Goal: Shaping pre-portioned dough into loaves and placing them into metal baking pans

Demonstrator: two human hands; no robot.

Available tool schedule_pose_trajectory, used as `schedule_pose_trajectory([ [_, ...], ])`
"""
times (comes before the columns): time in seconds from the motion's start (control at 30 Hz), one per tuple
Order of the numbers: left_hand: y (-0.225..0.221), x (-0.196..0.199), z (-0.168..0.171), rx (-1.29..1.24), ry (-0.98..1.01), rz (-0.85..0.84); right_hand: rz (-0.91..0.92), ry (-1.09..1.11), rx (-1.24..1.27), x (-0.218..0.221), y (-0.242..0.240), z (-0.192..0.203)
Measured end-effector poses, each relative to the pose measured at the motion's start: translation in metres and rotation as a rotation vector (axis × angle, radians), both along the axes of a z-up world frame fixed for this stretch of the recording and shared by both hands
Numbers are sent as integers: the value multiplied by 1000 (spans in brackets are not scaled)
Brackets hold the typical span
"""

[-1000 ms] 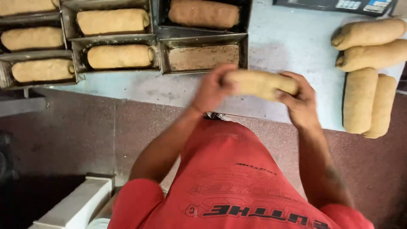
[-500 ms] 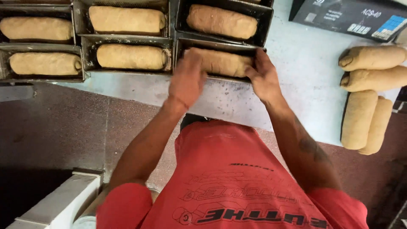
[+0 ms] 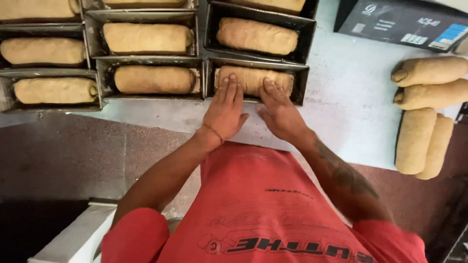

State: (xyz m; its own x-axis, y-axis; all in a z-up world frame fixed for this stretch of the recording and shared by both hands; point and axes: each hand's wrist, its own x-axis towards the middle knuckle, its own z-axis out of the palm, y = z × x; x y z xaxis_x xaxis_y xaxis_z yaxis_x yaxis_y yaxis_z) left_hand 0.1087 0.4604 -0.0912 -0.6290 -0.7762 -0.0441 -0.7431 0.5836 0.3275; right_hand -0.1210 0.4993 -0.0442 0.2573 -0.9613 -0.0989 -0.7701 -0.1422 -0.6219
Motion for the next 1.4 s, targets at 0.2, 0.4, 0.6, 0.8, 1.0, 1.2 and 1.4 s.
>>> schedule_pose_trajectory([
  [0.2,-19,16,16,-21,401,311,-607,-307,-183,-115,3,-73],
  [0.4,15,-28,-6,-209,545,455,-462,-288,-3,-210,27,-167],
  [0.6,66,2,14,184,198,35,-564,-282,257,-193,36,-39],
  [0.8,140,28,19,117,218,193,-467,-486,539,-189,31,-75],
  [1.0,156,117,-19,-255,31,453,-65,-434,472,1,24,-65],
  [1.2,83,234,-28,-392,-116,279,-287,-798,860,163,-26,-96],
  [1.4,27,259,-30,-363,-85,105,-340,-857,846,163,-50,-104],
])
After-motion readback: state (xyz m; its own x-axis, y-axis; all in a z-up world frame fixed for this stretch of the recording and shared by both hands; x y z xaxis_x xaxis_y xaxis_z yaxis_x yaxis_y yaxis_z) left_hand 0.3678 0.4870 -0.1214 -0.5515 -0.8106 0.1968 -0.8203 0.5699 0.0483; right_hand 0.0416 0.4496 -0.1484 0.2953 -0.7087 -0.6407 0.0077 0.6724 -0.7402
